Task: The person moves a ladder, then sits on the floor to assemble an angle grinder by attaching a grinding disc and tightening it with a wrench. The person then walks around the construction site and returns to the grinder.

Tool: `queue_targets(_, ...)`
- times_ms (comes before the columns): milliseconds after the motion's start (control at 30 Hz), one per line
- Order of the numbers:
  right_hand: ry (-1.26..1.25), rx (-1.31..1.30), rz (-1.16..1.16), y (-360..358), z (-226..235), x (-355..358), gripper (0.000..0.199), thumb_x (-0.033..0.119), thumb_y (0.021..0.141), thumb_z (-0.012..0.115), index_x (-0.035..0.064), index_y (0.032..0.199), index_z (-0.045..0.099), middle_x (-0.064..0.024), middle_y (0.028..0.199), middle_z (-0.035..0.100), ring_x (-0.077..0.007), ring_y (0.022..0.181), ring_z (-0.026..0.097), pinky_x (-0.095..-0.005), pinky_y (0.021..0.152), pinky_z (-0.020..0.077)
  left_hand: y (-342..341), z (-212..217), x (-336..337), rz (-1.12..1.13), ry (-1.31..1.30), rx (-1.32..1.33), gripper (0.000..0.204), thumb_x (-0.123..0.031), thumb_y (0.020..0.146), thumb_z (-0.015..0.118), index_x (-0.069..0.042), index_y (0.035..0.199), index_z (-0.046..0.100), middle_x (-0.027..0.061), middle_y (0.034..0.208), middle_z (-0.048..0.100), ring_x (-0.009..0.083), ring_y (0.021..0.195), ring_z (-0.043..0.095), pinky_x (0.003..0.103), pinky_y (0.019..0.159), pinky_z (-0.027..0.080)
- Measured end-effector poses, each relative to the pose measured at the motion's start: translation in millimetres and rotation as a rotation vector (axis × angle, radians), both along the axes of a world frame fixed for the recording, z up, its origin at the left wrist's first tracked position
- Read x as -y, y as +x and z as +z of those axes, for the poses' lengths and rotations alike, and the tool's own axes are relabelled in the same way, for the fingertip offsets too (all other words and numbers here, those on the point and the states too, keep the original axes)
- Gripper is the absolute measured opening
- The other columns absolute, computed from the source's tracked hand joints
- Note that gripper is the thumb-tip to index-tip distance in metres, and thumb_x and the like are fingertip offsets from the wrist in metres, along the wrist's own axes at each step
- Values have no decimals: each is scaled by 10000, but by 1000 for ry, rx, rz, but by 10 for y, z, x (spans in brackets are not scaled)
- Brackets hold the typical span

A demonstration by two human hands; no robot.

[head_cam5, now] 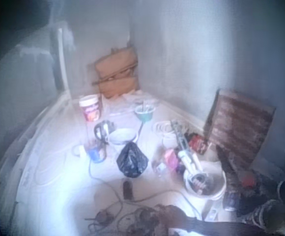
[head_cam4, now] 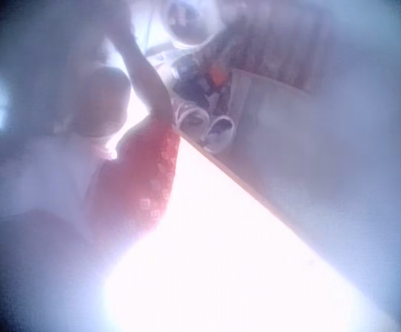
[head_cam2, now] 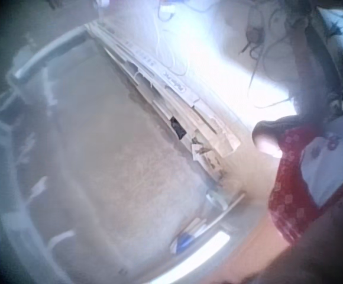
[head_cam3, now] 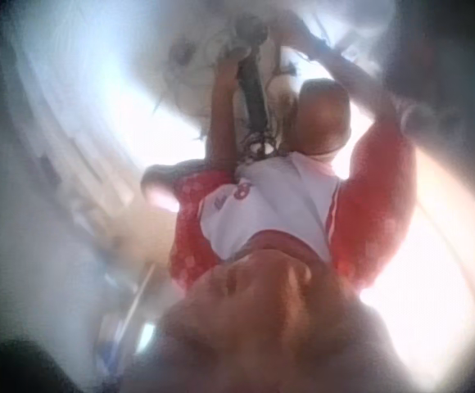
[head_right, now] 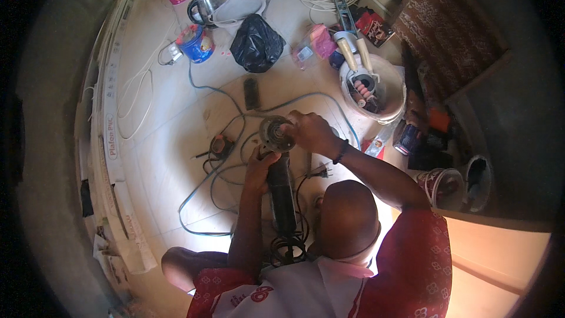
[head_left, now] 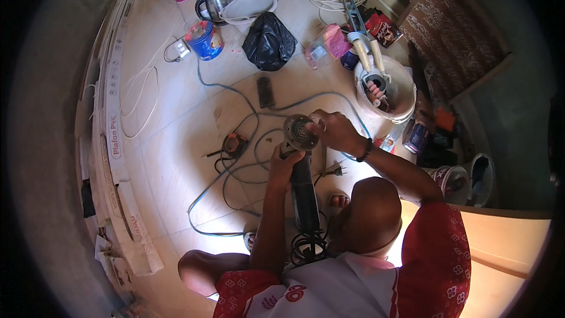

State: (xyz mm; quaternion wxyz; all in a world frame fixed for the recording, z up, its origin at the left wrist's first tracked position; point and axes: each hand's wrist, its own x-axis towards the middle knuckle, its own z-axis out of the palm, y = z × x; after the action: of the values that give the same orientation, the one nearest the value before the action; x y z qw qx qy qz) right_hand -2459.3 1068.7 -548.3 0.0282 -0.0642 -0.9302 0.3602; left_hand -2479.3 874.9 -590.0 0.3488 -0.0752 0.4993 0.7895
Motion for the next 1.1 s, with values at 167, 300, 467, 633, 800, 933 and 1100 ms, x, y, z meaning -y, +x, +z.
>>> queue_targets(167, 152, 81, 71, -36, 196, 84, 439, 379, 852, 603, -16, 1042, 566, -256, 849, 633, -422, 881, 616, -494, 791, 478, 27, 87, -103, -33, -48, -54, 547, -70, 720, 757, 32, 1175, 471, 109, 980, 607, 174, 793, 624, 287, 661, 533)
queue_targets(300, 5, -77, 248, 7, 227, -7, 350, 270, 828, 638, -7, 1031, 569, -238, 885, 634, -405, 897, 614, -468, 806, 471, 54, 72, -91, -74, -45, -48, 564, -89, 718, 761, 20, 1192, 474, 108, 999, 607, 171, 829, 617, 287, 698, 524)
queue_targets(467, 82, -138, 152, 77, 286, 38, 298, 184, 804, 650, -15, 1013, 573, -239, 973, 617, -382, 918, 606, -435, 793, 473, 66, 11, -57, -117, -19, -46, 595, -112, 740, 759, 0, 1237, 451, 109, 1048, 593, 196, 883, 612, 316, 719, 535)
queue_targets(633, 127, -150, 386, 35, 381, 6, 324, 201, 813, 634, 4, 1062, 568, -236, 1031, 600, -390, 984, 581, -449, 854, 455, 43, -40, -61, -136, -28, -48, 596, -154, 744, 755, -3, 1239, 460, 109, 1071, 589, 194, 933, 599, 309, 754, 520)
queue_targets(800, 114, 80, 159, 50, 438, 77, 340, 184, 789, 648, 38, 1084, 565, -229, 1035, 586, -387, 1035, 551, -446, 904, 432, 41, 38, -68, -125, 10, -15, 598, -130, 730, 757, 22, 1227, 462, 113, 1062, 593, 185, 908, 607, 300, 784, 509)
queue_targets(933, 134, -110, 353, 26, 390, 11, 337, 157, 773, 645, 46, 1082, 567, -222, 1033, 583, -384, 1035, 546, -444, 910, 428, 40, -52, -60, -119, 102, -33, 552, -117, 754, 740, -8, 1221, 465, 118, 1087, 599, 205, 904, 618, 320, 765, 528)
queue_targets(1100, 128, 164, 178, 7, 456, 134, 371, 113, 734, 636, 29, 1088, 562, -212, 1045, 572, -387, 1017, 545, -446, 911, 428, 55, -106, -67, -109, 136, 2, 567, -93, 750, 737, 15, 1225, 445, 129, 1064, 605, 202, 891, 628, 329, 748, 545)
